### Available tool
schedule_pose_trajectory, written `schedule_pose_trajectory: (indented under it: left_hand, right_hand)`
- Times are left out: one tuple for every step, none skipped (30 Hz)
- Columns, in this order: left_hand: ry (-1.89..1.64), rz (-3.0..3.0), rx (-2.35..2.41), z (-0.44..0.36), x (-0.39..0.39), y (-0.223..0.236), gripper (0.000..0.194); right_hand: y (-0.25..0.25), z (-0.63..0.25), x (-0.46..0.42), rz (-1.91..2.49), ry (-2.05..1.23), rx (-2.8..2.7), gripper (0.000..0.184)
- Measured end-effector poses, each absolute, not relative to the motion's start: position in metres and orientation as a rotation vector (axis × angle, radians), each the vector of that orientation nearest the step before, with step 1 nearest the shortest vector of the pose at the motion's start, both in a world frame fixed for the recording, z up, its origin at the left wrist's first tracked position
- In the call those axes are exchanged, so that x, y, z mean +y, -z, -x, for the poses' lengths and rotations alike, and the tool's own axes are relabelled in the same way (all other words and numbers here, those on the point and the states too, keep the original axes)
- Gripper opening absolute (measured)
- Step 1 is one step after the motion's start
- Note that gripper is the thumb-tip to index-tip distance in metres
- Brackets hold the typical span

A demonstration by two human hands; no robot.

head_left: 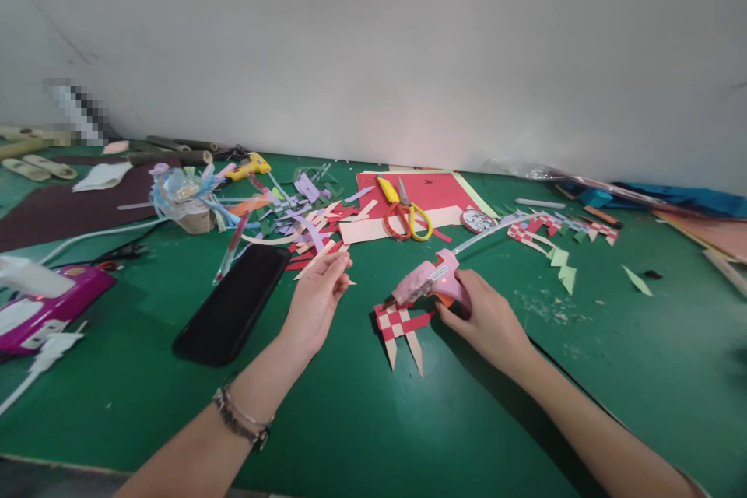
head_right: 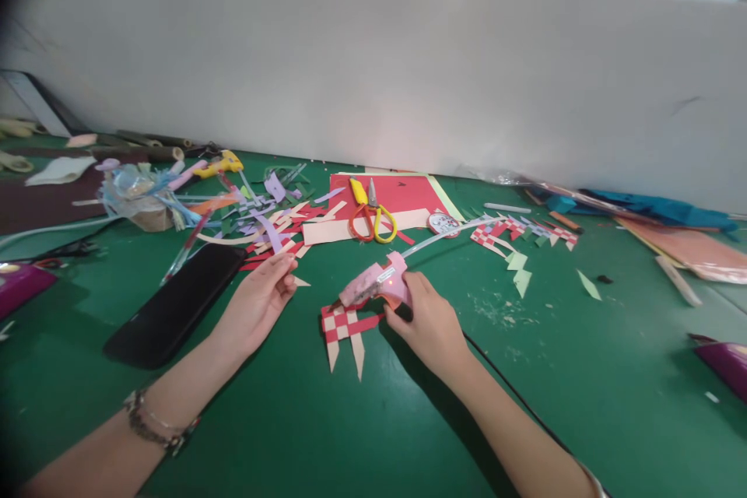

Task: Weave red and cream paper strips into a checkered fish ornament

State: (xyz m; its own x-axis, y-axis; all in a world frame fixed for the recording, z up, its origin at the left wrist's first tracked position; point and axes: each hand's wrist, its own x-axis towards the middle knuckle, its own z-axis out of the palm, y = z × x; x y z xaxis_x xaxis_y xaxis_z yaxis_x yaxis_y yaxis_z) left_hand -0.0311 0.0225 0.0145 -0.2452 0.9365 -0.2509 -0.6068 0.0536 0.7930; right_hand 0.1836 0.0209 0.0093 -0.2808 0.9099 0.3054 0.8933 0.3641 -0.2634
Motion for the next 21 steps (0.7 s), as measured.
schedule_pose_trajectory:
  left_hand:
    - [-1.532, -0.491, 1.034, 0.03, 0.022, -0.014, 0.014]
    - [-1.515, -0.551, 1.071, 0.03, 0.021, -0.014, 0.013]
    - [-1.491, -0.628, 1.113, 0.03, 0.02, -0.014, 0.011]
    - [-1.463, -0.717, 1.153, 0.029, 0.019, -0.014, 0.01]
    - [-1.433, -0.816, 1.189, 0.03, 0.018, -0.013, 0.008]
    - [-1.401, -0.923, 1.22, 0.03, 0.016, -0.012, 0.005]
    - [-1.368, -1.038, 1.252, 0.031, 0.015, -0.011, 0.003]
    - [-1.33, -1.158, 1.283, 0.033, 0.013, -0.01, 0.002]
    - [-1.287, -1.275, 1.314, 0.035, 0.012, -0.009, 0.002]
    - [-1.241, -1.38, 1.342, 0.037, 0.011, -0.008, 0.003]
    - [-1.195, -1.464, 1.366, 0.039, 0.01, -0.007, 0.005]
    - [-1.156, -1.525, 1.387, 0.041, 0.009, -0.006, 0.006]
    - [-1.126, -1.57, 1.399, 0.042, 0.009, -0.006, 0.007]
    - [-1.102, -1.608, 1.407, 0.044, 0.008, -0.005, 0.009]
    - [-1.083, -1.646, 1.411, 0.045, 0.008, -0.005, 0.01]
    - [-1.066, -1.687, 1.414, 0.045, 0.008, -0.005, 0.011]
    - [-1.049, -1.734, 1.415, 0.045, 0.007, -0.005, 0.012]
    - [-1.029, -1.784, 1.415, 0.045, 0.007, -0.005, 0.012]
    - [-1.008, -1.834, 1.414, 0.045, 0.007, -0.005, 0.013]
    - [-0.989, -1.882, 1.413, 0.045, 0.007, -0.005, 0.013]
    - [-0.971, -1.925, 1.41, 0.045, 0.007, -0.005, 0.014]
  right_hand:
    - [-0.01, -0.183, 0.021, 1.576, -0.059, -2.225, 0.014]
    - [-0.01, -0.183, 0.021, 1.579, -0.061, -2.22, 0.015]
    - [-0.01, -0.183, 0.021, 1.582, -0.064, -2.215, 0.015]
    - [-0.01, -0.183, 0.022, 1.586, -0.068, -2.209, 0.016]
    - [-0.01, -0.183, 0.022, 1.592, -0.074, -2.203, 0.017]
    - [-0.01, -0.183, 0.022, 1.597, -0.082, -2.196, 0.017]
    - [-0.01, -0.183, 0.022, 1.6, -0.091, -2.188, 0.017]
    - [-0.01, -0.183, 0.023, 1.603, -0.1, -2.18, 0.018]
    - [-0.01, -0.183, 0.023, 1.605, -0.109, -2.174, 0.018]
    - [-0.009, -0.183, 0.023, 1.609, -0.118, -2.171, 0.018]
    - [-0.009, -0.183, 0.023, 1.616, -0.126, -2.172, 0.018]
    - [-0.009, -0.183, 0.023, 1.624, -0.132, -2.177, 0.018]
    - [-0.009, -0.183, 0.023, 1.633, -0.137, -2.184, 0.018]
    - [-0.009, -0.183, 0.023, 1.641, -0.139, -2.19, 0.018]
    - [-0.008, -0.183, 0.023, 1.648, -0.137, -2.196, 0.018]
    - [-0.008, -0.183, 0.023, 1.652, -0.131, -2.201, 0.018]
    - [-0.007, -0.182, 0.023, 1.654, -0.121, -2.206, 0.018]
    - [-0.007, -0.182, 0.022, 1.653, -0.109, -2.213, 0.019]
    - [-0.006, -0.182, 0.022, 1.652, -0.095, -2.22, 0.02]
    - [-0.006, -0.182, 0.022, 1.651, -0.081, -2.226, 0.02]
    - [-0.005, -0.183, 0.022, 1.65, -0.07, -2.232, 0.021]
